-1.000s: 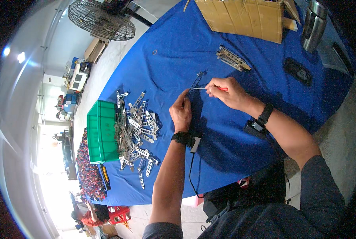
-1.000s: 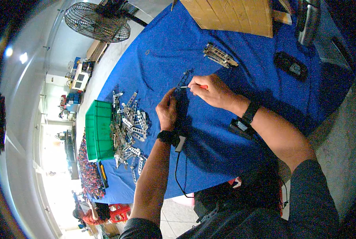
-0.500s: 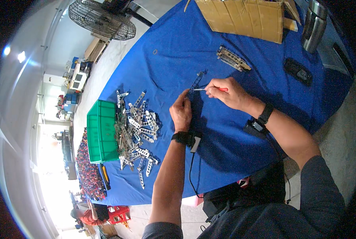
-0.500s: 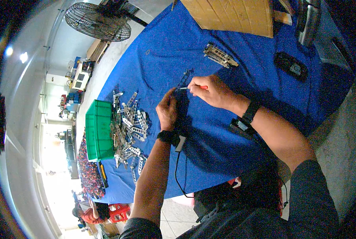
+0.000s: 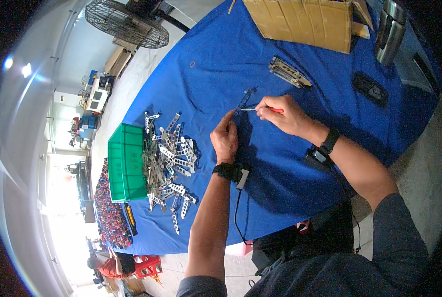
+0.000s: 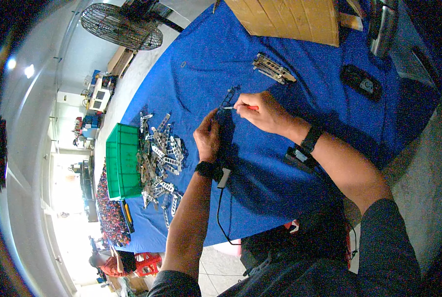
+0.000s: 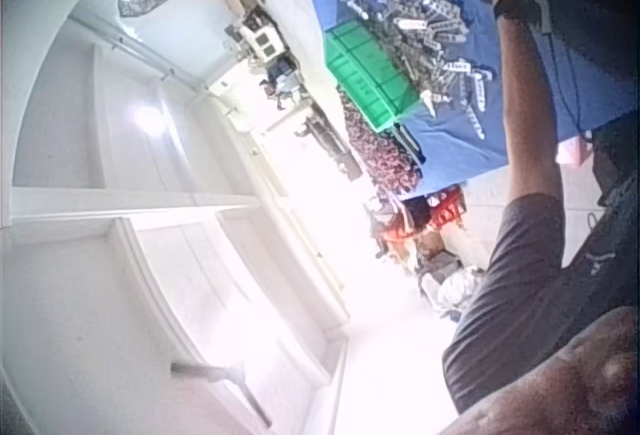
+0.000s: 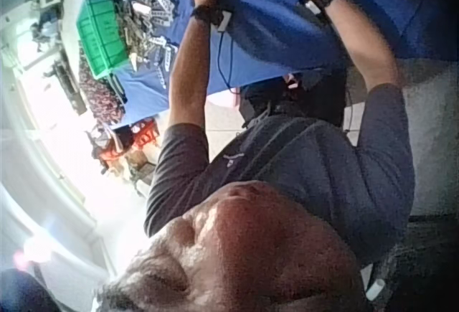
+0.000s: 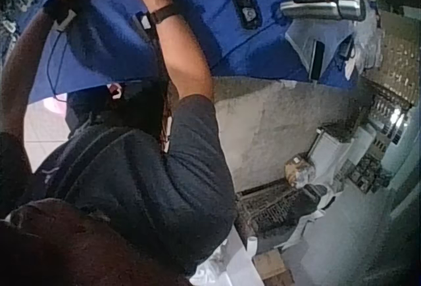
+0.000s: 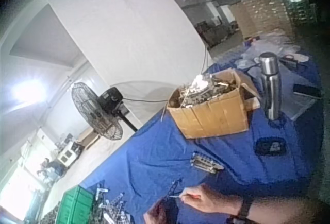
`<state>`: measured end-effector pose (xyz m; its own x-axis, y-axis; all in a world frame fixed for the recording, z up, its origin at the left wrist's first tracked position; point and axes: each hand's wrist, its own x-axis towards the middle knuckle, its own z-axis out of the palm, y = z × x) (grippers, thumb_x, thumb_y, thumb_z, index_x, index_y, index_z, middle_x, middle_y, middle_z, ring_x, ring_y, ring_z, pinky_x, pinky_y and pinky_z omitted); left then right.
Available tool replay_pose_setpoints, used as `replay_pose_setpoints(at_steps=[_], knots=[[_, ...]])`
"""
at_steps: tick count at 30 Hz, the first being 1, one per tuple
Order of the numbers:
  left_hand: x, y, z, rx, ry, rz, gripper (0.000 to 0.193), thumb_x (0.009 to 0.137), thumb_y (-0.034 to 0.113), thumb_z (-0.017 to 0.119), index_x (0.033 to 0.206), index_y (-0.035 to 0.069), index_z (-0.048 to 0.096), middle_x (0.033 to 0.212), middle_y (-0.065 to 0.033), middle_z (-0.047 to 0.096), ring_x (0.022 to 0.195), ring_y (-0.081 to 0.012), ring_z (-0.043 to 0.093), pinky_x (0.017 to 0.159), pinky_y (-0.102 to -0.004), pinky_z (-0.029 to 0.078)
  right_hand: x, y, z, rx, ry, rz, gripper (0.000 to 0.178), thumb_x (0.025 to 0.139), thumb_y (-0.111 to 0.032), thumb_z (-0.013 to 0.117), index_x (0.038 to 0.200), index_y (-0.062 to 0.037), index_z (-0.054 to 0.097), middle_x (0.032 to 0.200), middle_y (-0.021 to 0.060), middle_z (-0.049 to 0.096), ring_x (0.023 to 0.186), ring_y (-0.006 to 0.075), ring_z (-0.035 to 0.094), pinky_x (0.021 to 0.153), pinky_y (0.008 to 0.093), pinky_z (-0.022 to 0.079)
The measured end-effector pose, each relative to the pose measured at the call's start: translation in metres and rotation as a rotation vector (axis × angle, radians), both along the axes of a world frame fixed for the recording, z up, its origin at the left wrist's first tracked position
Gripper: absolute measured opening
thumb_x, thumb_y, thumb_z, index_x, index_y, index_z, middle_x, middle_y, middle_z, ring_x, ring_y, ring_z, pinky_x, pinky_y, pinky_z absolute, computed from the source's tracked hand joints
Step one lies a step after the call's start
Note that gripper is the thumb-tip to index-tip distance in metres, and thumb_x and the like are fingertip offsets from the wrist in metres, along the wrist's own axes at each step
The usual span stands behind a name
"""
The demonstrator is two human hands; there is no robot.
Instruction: Assembling small metal components using a screwdriver at a workstation.
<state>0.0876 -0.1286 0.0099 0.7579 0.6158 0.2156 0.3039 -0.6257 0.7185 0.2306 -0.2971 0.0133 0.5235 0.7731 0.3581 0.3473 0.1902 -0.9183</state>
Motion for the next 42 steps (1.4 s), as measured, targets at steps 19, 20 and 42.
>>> replay_pose_setpoints(at_steps=[19, 20, 42], knots=[[0.001, -0.001, 0.003, 0.010, 0.006, 0.006, 0.029, 0.092, 0.008, 0.055, 0.117, 0.001, 0.066, 0.102, -0.0122, 0.072, 0.092, -0.0152, 0.065, 0.083, -0.0301, 0.051, -0.001, 0.000, 0.003, -0.038, 0.064, 0.051, 0.020, 0.097, -0.013, 0.053, 0.097, 0.0039, 0.063, 0.086, 0.0111, 0.070, 0.083, 0.0148, 0.068, 0.074, 0.0287, 0.055], [0.000, -0.001, 0.004, 0.014, 0.003, 0.001, 0.029, 0.092, 0.009, 0.055, 0.117, 0.001, 0.065, 0.102, -0.0122, 0.072, 0.092, -0.0151, 0.065, 0.083, -0.0301, 0.051, -0.001, -0.001, 0.003, -0.035, 0.046, 0.071, 0.020, 0.097, -0.013, 0.053, 0.097, 0.0040, 0.063, 0.086, 0.0110, 0.070, 0.082, 0.0149, 0.068, 0.074, 0.0285, 0.055], [0.002, -0.004, 0.009, 0.016, 0.107, 0.040, 0.029, 0.092, 0.009, 0.054, 0.118, 0.001, 0.065, 0.101, -0.0141, 0.071, 0.093, -0.0147, 0.065, 0.084, -0.0306, 0.050, 0.001, 0.000, 0.003, -0.013, -0.042, 0.022, 0.019, 0.097, -0.012, 0.054, 0.093, 0.0038, 0.064, 0.081, 0.0112, 0.070, 0.079, 0.0150, 0.068, 0.068, 0.0281, 0.053]])
